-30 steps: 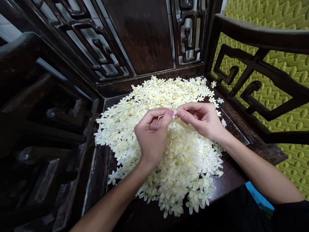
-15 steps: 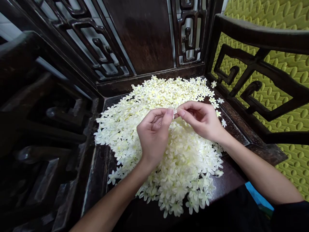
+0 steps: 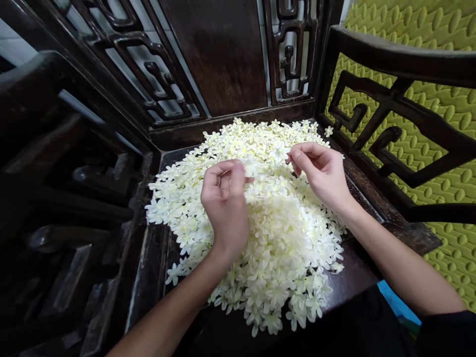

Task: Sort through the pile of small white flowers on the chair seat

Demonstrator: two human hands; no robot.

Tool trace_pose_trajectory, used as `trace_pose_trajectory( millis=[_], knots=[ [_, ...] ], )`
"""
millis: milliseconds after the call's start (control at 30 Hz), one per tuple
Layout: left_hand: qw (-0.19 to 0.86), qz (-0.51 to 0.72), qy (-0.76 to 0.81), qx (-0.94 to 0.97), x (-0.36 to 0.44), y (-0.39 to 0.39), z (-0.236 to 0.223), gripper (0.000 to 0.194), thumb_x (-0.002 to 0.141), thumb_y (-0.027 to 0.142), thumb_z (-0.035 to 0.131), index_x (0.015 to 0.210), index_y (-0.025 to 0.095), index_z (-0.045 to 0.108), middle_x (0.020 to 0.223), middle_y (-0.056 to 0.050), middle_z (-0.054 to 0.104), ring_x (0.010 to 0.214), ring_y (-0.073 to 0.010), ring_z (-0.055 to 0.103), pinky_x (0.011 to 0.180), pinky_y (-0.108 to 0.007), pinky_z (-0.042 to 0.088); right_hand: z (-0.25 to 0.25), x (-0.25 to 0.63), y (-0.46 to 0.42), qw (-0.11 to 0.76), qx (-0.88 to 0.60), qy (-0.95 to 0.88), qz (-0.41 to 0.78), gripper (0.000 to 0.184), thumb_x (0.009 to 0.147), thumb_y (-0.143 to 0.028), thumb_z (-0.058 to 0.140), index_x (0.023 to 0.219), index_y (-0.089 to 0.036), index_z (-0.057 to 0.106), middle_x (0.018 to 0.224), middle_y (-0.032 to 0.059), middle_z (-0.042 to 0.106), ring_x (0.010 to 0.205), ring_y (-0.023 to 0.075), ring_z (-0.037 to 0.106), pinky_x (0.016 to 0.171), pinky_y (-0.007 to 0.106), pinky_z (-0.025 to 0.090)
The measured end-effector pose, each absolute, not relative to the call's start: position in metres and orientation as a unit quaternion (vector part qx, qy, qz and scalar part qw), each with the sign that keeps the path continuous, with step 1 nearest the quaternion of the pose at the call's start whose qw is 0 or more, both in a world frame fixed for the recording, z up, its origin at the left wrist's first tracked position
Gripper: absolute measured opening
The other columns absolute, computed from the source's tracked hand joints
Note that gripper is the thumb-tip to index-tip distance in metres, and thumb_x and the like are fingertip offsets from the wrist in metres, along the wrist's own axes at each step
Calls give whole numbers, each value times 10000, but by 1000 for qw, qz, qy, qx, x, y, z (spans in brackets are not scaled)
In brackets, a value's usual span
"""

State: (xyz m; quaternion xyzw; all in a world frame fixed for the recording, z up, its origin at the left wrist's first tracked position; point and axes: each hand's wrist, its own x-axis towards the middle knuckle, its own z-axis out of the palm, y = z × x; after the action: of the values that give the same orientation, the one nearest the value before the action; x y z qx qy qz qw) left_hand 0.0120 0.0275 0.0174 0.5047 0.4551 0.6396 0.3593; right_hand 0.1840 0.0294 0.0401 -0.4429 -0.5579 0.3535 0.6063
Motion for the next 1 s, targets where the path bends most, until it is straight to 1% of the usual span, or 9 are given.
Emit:
trace_pose_trajectory(
  millis=[33,100,200,300,433,533,600,833,1000],
  knots=[
    [347,646,461,500,13,27,18,204,914,320,698,1050,207,595,1164,-71,626,960,-137,638,825,-259,578,40,184,29,605,-444,-560,351,315,888,-443,747,855,-131,726,793,38,691,619,89,540,572,239,449],
    [332,654,460,500,15,25,20,215,873,280,748,1044,200,645,1131,-64,667,999,-147,653,839,-249,571,38,182,28,595,-442,-573,350,297,891,-428,748,882,-132,734,792,35,694,630,94,540,574,241,442],
    [349,627,445,536,18,19,23,187,886,316,746,1029,198,720,1038,-53,729,925,-141,696,809,-239,575,35,176,22,580,-425,-594,362,252,892,-386,757,938,-138,746,836,38,712,710,113,586,640,250,469],
    [361,610,441,551,19,16,24,210,875,362,759,1021,211,761,1020,-49,760,873,-150,729,784,-252,597,36,172,17,563,-393,-609,399,215,900,-355,753,960,-150,766,851,39,720,751,129,618,672,261,483],
    [343,619,441,551,18,17,24,175,859,347,776,956,201,787,974,-42,770,869,-154,738,798,-264,611,38,171,16,556,-363,-614,428,164,888,-306,772,974,-168,796,864,36,740,735,119,628,636,242,483],
    [345,623,433,552,18,17,24,140,859,327,776,921,204,797,969,-41,772,874,-151,738,788,-252,611,38,173,17,558,-364,-604,436,148,868,-289,794,960,-174,806,855,31,753,665,94,603,565,214,458],
    [352,627,422,552,18,18,23,119,856,313,780,911,210,802,966,-37,774,878,-144,737,789,-240,608,38,175,17,556,-371,-602,437,158,861,-304,799,951,-176,810,840,32,752,627,86,581,529,208,439],
    [358,621,422,555,17,18,20,138,861,327,774,936,216,808,995,-45,775,906,-157,740,832,-277,619,44,175,17,544,-385,-602,439,224,834,-381,816,896,-166,813,727,26,703,597,97,569,533,219,475],
    [368,621,419,551,17,18,20,151,858,334,777,946,217,811,1007,-46,775,909,-162,744,846,-289,625,41,176,18,541,-386,-598,447,251,825,-392,824,924,-162,811,765,36,731,588,89,551,497,209,431]
  ],
)
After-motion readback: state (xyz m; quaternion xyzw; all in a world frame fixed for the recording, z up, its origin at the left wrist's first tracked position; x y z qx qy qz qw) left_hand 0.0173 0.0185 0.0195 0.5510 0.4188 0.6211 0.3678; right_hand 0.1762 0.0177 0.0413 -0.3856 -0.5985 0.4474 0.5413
